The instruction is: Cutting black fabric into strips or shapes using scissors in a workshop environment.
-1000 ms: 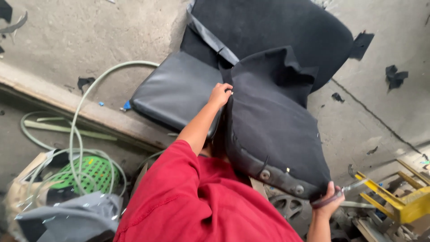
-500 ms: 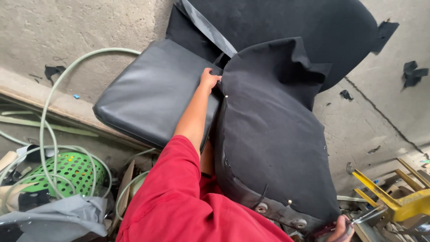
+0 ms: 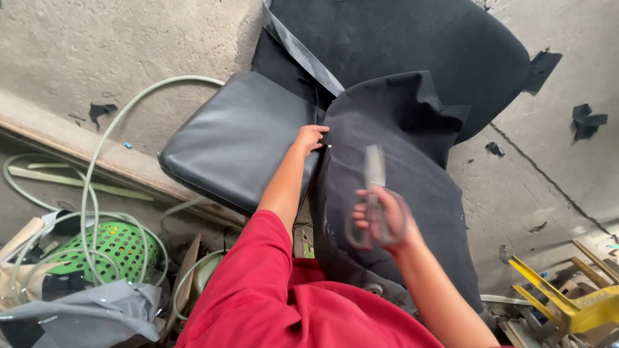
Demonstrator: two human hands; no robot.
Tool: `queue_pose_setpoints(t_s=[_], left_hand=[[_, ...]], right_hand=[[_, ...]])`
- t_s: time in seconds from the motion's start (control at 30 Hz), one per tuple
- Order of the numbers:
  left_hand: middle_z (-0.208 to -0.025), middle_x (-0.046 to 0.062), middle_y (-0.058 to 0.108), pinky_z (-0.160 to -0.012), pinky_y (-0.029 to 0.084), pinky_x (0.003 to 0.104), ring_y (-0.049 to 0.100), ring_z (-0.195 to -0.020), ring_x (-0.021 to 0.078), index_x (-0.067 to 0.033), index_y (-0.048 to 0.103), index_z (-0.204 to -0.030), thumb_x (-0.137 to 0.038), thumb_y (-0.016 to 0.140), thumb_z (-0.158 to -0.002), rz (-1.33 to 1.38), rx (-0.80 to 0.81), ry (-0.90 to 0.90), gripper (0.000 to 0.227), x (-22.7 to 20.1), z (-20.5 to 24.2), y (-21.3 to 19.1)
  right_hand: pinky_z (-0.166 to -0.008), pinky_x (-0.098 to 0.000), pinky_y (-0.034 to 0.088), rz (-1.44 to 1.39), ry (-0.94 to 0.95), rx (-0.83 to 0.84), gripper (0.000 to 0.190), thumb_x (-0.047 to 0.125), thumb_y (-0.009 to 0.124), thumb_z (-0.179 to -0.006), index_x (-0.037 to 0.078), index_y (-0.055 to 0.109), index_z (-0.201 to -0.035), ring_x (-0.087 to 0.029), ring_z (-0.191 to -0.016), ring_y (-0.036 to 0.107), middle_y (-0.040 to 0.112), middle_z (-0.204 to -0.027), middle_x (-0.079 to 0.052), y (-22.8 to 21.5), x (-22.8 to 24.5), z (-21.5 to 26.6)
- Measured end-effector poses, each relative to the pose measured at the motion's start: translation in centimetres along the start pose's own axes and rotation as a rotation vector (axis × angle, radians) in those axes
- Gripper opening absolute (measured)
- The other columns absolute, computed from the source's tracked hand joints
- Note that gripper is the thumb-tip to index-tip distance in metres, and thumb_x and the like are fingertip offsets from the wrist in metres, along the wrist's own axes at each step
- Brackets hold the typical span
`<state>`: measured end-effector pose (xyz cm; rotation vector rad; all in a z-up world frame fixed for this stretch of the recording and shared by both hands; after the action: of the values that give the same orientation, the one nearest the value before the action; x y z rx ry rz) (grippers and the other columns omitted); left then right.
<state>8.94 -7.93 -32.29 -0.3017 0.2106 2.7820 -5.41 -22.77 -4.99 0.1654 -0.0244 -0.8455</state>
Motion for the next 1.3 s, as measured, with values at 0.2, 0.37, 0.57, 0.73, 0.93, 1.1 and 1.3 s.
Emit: queue_pose_setpoints(t_s=[0.2,0.37,0.57,0.73,0.93,1.1,1.3], left_hand=[[-0.148,0.028,0.051,-0.086,0.066,0.032,0.065,-0.121,0.0379,-0.0091,0.074,-0.123,0.003,0.072,-0.089,-0.085,0.076,0.000,0.037,1.9,-4.3,-0.4],[-0.143,0.028,0.056,-0.079,0.067,0.029,0.072,-0.108,0.0341,-0.0128,0.077,-0.119,0.005,0.070,-0.086,-0.163,0.149,-0.023,0.038,1.2,-5.5,-0.6],[-0.139,0.036,0.055,-0.079,0.067,0.032,0.072,-0.105,0.0396,-0.0037,0.072,-0.125,0.002,0.078,-0.084,-0.096,0.237,-0.055,0.042,0.9,-5.3,-0.7],[-0.143,0.036,0.051,-0.074,0.068,0.028,0.073,-0.104,0.0384,-0.0043,0.073,-0.125,0.006,0.076,-0.085,-0.033,0.252,-0.071,0.041,1.8,-5.5,-0.6],[-0.143,0.037,0.050,-0.070,0.068,0.025,0.076,-0.090,0.0347,-0.0053,0.070,-0.128,0.006,0.076,-0.084,-0.023,0.229,-0.095,0.046,2.5,-6.1,-0.6],[-0.143,0.039,0.050,-0.067,0.067,0.023,0.077,-0.085,0.0333,-0.0067,0.071,-0.128,0.006,0.075,-0.083,-0.024,0.203,-0.094,0.047,1.8,-5.6,-0.9],[-0.141,0.039,0.052,-0.067,0.067,0.023,0.077,-0.081,0.0328,-0.0082,0.071,-0.128,0.007,0.075,-0.082,-0.034,0.189,-0.115,0.049,1.3,-5.3,-0.9]], right_hand=[[-0.076,-0.0457,0.061,-0.093,0.302,-0.013,0.078,0.068,0.065,-0.086,0.002,0.048,-0.123,-0.042,-0.099,0.069,0.055,-0.116,-0.033,8.2,-4.6,-9.5],[-0.089,-0.0490,0.059,-0.111,0.318,-0.117,0.098,0.074,0.073,-0.079,0.006,0.037,-0.140,-0.048,-0.121,0.061,0.045,-0.137,-0.039,7.9,-5.5,-15.9],[-0.074,-0.0401,0.060,-0.081,0.251,-0.245,0.090,0.077,0.070,-0.080,0.008,0.041,-0.130,-0.036,-0.091,0.067,0.054,-0.110,-0.026,7.2,-4.9,-21.2],[-0.063,-0.0370,0.056,-0.061,0.196,-0.309,0.081,0.078,0.068,-0.081,0.009,0.046,-0.115,-0.030,-0.075,0.063,0.056,-0.090,-0.019,8.3,-3.9,-20.3],[-0.057,-0.0325,0.049,-0.109,0.166,-0.334,0.076,0.076,0.065,-0.084,0.008,0.044,-0.111,-0.026,-0.071,0.056,0.049,-0.087,-0.016,9.5,-2.4,-20.3],[-0.046,-0.0256,0.039,-0.098,0.086,-0.400,0.069,0.066,0.071,-0.088,0.003,0.047,-0.104,-0.020,-0.062,0.050,0.044,-0.077,-0.011,9.2,-2.4,-20.5],[-0.047,-0.0265,0.042,-0.064,0.064,-0.403,0.069,0.066,0.069,-0.089,0.003,0.047,-0.104,-0.021,-0.062,0.053,0.044,-0.076,-0.011,10.2,-2.1,-19.8]])
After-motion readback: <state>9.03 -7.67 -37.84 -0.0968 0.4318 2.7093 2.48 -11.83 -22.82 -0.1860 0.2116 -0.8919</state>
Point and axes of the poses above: each hand's wrist, its own z-axis away from the middle knuckle, its own y-axis out of the palm, x = y × z, the point moved 5 cm from there along -z, towards the middle knuckle
